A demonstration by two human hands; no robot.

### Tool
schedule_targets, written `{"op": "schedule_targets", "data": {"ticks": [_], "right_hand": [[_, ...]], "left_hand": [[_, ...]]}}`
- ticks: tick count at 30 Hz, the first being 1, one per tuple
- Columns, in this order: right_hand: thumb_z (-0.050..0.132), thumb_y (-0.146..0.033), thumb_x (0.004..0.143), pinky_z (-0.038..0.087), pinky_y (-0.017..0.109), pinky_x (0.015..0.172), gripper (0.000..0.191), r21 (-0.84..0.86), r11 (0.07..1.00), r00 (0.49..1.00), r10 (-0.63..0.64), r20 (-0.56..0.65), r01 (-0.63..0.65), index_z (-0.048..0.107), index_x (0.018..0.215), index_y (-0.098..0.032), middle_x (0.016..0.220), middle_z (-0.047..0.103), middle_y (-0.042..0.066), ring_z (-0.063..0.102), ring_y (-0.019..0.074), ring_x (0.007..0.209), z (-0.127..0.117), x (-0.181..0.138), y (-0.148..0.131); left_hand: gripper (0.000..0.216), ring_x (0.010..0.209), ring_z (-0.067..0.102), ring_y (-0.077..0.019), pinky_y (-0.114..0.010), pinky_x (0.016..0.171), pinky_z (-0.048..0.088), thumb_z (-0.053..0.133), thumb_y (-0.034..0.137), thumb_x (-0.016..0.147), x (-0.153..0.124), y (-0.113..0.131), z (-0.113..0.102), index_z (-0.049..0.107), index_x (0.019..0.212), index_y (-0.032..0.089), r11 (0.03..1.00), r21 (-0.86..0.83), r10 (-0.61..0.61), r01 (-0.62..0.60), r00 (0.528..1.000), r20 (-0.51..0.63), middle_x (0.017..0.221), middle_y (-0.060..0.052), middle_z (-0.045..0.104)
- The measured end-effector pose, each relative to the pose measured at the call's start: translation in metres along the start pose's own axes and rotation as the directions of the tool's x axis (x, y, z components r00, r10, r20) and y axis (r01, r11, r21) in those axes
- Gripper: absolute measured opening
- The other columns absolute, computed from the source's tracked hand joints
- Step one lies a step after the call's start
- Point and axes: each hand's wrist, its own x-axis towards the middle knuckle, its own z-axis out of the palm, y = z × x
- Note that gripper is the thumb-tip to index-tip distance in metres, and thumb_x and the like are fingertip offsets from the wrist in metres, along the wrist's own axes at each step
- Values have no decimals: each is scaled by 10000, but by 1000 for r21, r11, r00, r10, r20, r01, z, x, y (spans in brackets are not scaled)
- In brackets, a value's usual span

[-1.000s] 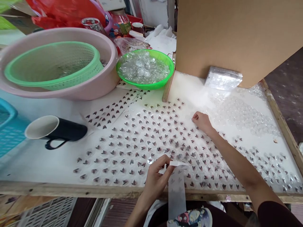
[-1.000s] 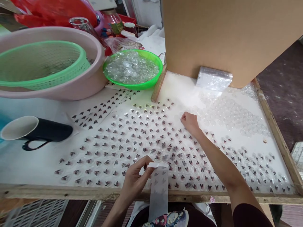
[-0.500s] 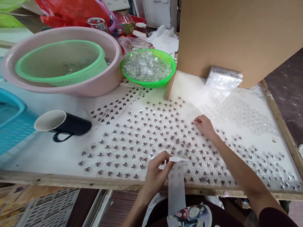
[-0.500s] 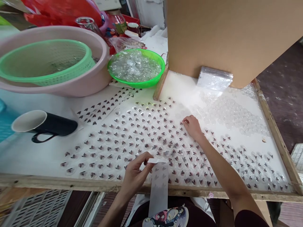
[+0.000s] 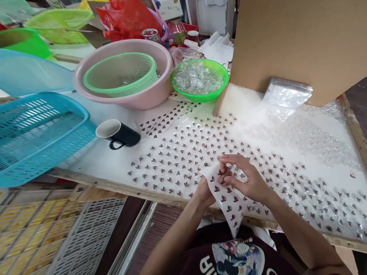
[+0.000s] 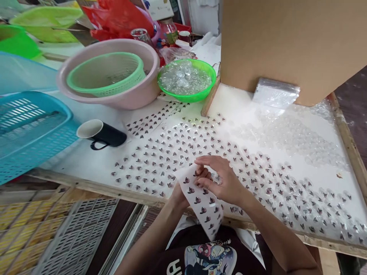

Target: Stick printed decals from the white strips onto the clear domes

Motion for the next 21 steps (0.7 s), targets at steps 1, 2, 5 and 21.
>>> {"op": "schedule_targets", "data": {"ticks": [1,2,5,21], "right_hand": [[636,-333,905,376,460,1058,333,-29,1000,1000,-5,4,5,601,1233,-292,1254,635,59,529,253,1231,2,1,-2],[649,-333,897,378,461,1042,306,-55,998,1000,-3,10,4,619,1198,-285,1210,656,57,550,254,1197,3,2,-4],[649,-308,898,375,458,988,138,-107,994,1000,13,25,-11,670,1023,-255,1026,704,40,614,236,1029,0,4,-5],[640,-326,906,375,402,901,87,-195,964,979,160,-123,-182,655,940,-248,920,689,10,623,202,889,-3,-15,11]], "left_hand": [[152,531,422,-95,-218,541,385,689,212,697,1,-4,0,544,707,169,999,-29,-36,35,999,-14,579,35,423],[142,552,450,-99,-220,550,397,692,203,694,1,-8,0,558,727,166,998,-36,-58,56,998,-34,612,26,458],[149,599,512,-116,-233,578,424,703,227,719,0,-14,0,612,816,158,995,55,-78,82,994,-79,684,5,538],[220,563,423,-93,-211,527,349,677,355,840,-22,2,3,635,751,158,547,809,503,-213,856,-115,626,31,525]]}}
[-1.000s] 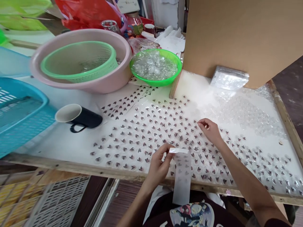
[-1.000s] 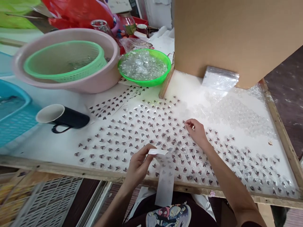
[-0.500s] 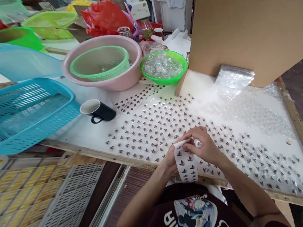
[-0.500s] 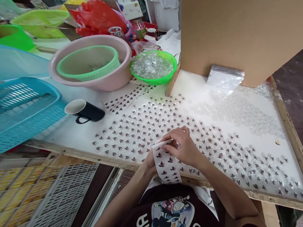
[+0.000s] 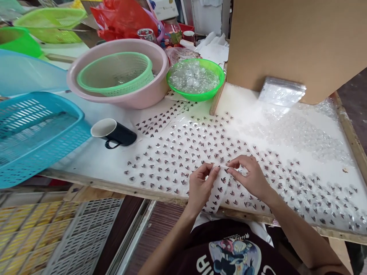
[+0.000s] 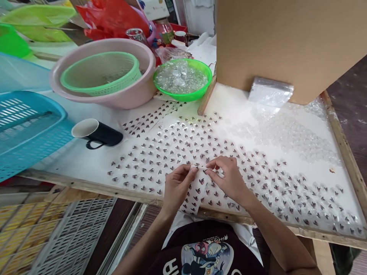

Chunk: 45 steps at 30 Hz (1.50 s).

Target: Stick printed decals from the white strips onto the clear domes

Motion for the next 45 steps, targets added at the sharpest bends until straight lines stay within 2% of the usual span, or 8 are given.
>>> {"op": "schedule_targets", "data": {"ticks": [4,9,13,18,24,31,38,45], "right_hand": [[626,-266,903,369,420,895,47,-68,995,995,-77,-60,73,654,875,-241,877,657,21,601,218,924,0,-2,0],[618,-309,897,437,383,831,70,167,986,991,15,-129,7,622,922,-244,847,628,18,578,188,825,3,6,0],[649,-315,867,467,375,864,354,355,931,995,96,-20,-83,493,1178,-253,895,649,8,612,181,866,14,16,-2],[640,-323,866,491,364,845,370,436,896,995,102,-18,-85,408,1147,-257,815,634,-19,624,167,801,20,26,0],[632,-353,848,492,348,751,439,384,913,944,238,-228,-137,336,1160,-265,845,638,10,602,180,798,-8,78,51],[597,-288,730,453,336,760,466,209,935,927,327,-185,-288,338,1115,-236,771,619,-35,588,166,752,-10,132,123],[515,-221,746,448,317,724,436,27,952,940,306,-148,-305,360,1154,-217,776,599,-26,579,173,716,3,138,127],[441,-105,796,337,440,933,403,-479,856,979,143,-145,-196,437,1195,-168,892,617,65,586,235,874,10,138,113]], "left_hand": [[246,582,426,-101,-217,549,346,664,344,840,2,-5,0,601,692,158,998,61,20,-18,999,-26,611,27,515],[277,576,409,-104,-222,551,335,643,351,848,3,-9,1,561,658,167,994,103,42,-38,998,-41,595,33,494],[307,570,398,-107,-223,556,337,636,362,851,4,-10,2,542,627,173,988,134,75,-73,997,-13,573,40,466],[308,565,408,-115,-230,563,347,612,383,873,8,-12,0,559,647,180,982,169,77,-83,996,39,574,38,469],[343,549,416,-117,-233,556,350,598,401,883,13,-18,-6,531,625,185,981,188,41,-53,997,67,556,37,447],[347,537,415,-114,-232,540,343,586,406,884,14,-19,-10,522,624,185,985,170,-1,-16,995,103,559,34,448],[344,548,405,-114,-231,545,341,593,386,873,16,-19,-12,505,610,183,989,146,-16,2,996,89,558,34,439],[335,563,414,-119,-230,550,347,606,399,863,16,-20,-11,526,620,184,991,131,-26,12,995,100,574,28,465]]}}
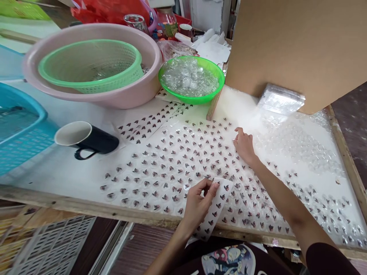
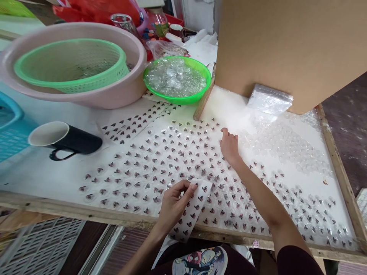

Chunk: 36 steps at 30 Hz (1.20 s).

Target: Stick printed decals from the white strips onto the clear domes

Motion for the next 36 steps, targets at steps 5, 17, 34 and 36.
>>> {"op": "schedule_targets", "data": {"ticks": [5,17,34,36], "right_hand": [[504,-180,803,338,445,945,401,95,995,999,34,-22,-31,445,1199,-193,1001,619,68,590,215,829,-4,-2,10],[578,-381,768,438,309,685,183,455,865,970,244,-16,-210,596,825,-208,919,663,50,524,160,716,-30,18,43],[566,-187,801,373,384,920,75,75,981,981,172,87,-178,616,854,-204,779,654,-5,591,163,761,-15,28,41],[555,-191,819,349,407,940,100,16,987,985,157,77,-158,623,892,-200,806,647,7,592,171,776,-15,27,40]], "left_hand": [[349,558,402,-117,-230,546,340,606,412,860,-3,0,0,513,612,184,1000,7,-3,3,1000,1,570,30,452],[374,550,399,-118,-226,535,335,603,451,865,-4,-1,0,517,616,185,1000,5,0,0,1000,12,571,29,452],[347,552,404,-116,-229,552,338,599,408,870,-2,-4,-4,507,622,185,1000,15,-4,4,1000,0,566,34,434],[346,553,404,-116,-229,553,335,600,412,869,-2,-3,-4,508,624,185,1000,19,-8,8,1000,1,567,34,436]]}}
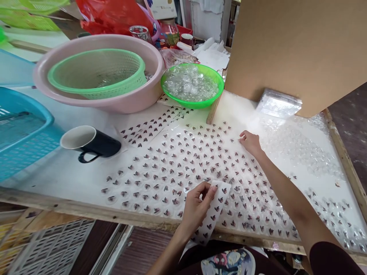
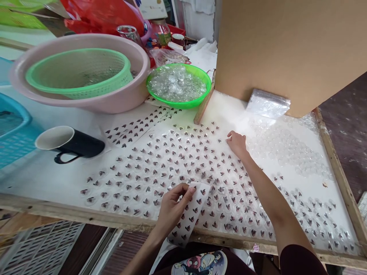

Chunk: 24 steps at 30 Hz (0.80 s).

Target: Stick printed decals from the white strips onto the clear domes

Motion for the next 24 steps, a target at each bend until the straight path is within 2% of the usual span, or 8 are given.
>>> {"op": "schedule_targets", "data": {"ticks": [4,11,21,24], "right_hand": [[565,-236,824,339,418,941,103,-47,999,1000,2,-5,-2,658,840,-193,920,631,48,588,187,830,1,-5,-2],[542,-241,818,392,356,858,122,163,986,995,2,100,-18,650,763,-224,788,664,-5,592,170,752,7,-19,-3],[551,-236,811,394,357,859,81,204,975,992,-100,71,84,630,794,-225,742,643,-22,585,160,715,11,-30,-3],[554,-264,823,396,368,861,102,216,971,995,-102,-23,104,619,892,-226,816,656,-8,579,174,746,13,-27,-3]], "left_hand": [[356,549,394,-113,-225,542,327,595,425,872,-2,0,0,499,628,184,1000,-4,1,-1,1000,4,567,37,425],[362,539,385,-104,-220,525,320,574,427,884,-6,0,0,492,634,180,1000,5,17,-17,1000,11,572,39,418],[349,542,396,-104,-216,516,324,578,407,880,-6,-2,2,496,629,178,999,39,38,-38,999,5,573,36,426],[346,547,400,-106,-218,522,328,574,401,888,-4,-4,2,498,633,179,997,50,51,-51,999,5,575,35,433]]}}
